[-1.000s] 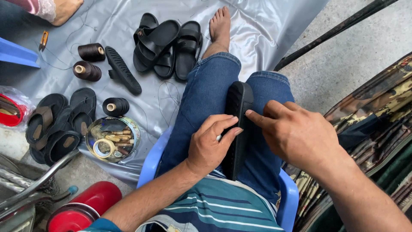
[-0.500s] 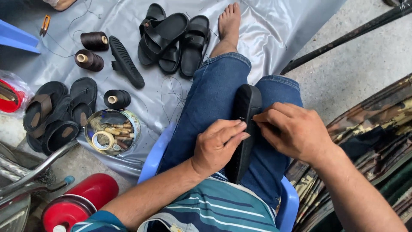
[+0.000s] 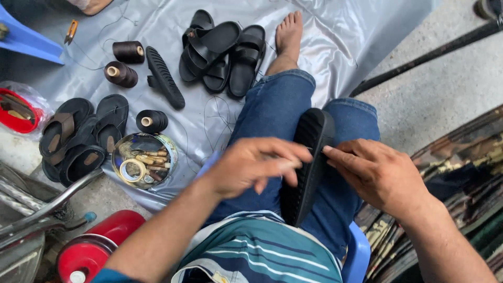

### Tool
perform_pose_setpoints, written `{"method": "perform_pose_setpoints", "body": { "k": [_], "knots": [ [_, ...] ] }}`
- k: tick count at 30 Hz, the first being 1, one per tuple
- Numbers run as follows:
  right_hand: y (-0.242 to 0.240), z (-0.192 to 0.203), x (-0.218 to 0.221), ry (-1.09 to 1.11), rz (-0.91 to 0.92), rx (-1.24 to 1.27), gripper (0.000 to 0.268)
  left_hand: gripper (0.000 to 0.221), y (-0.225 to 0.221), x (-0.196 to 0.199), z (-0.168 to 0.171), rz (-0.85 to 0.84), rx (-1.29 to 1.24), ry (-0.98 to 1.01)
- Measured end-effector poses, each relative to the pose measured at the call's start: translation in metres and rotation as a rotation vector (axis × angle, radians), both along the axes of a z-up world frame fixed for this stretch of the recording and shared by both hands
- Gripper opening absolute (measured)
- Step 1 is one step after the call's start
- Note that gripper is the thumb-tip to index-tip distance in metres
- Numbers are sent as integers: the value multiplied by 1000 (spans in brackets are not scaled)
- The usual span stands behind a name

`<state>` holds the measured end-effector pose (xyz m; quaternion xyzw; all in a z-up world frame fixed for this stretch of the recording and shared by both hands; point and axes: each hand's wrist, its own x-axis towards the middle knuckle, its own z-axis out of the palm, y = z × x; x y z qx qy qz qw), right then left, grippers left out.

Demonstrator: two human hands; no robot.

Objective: Hand-stitching the sole of a black sandal using a needle and thread at a shoe repair station.

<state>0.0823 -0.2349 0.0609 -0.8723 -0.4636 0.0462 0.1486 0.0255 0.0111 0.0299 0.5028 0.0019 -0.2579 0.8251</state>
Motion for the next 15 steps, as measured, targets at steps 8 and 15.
{"method": "perform_pose_setpoints", "body": {
  "k": [8, 15],
  "knots": [
    [2, 0, -1, 11, -3, 37, 30, 23, -29, 16, 1, -61, 982, -381],
    [-15, 2, 0, 20, -9, -298, 59, 63, -25, 25, 26, -463, 1175, -546]
  ]
}}
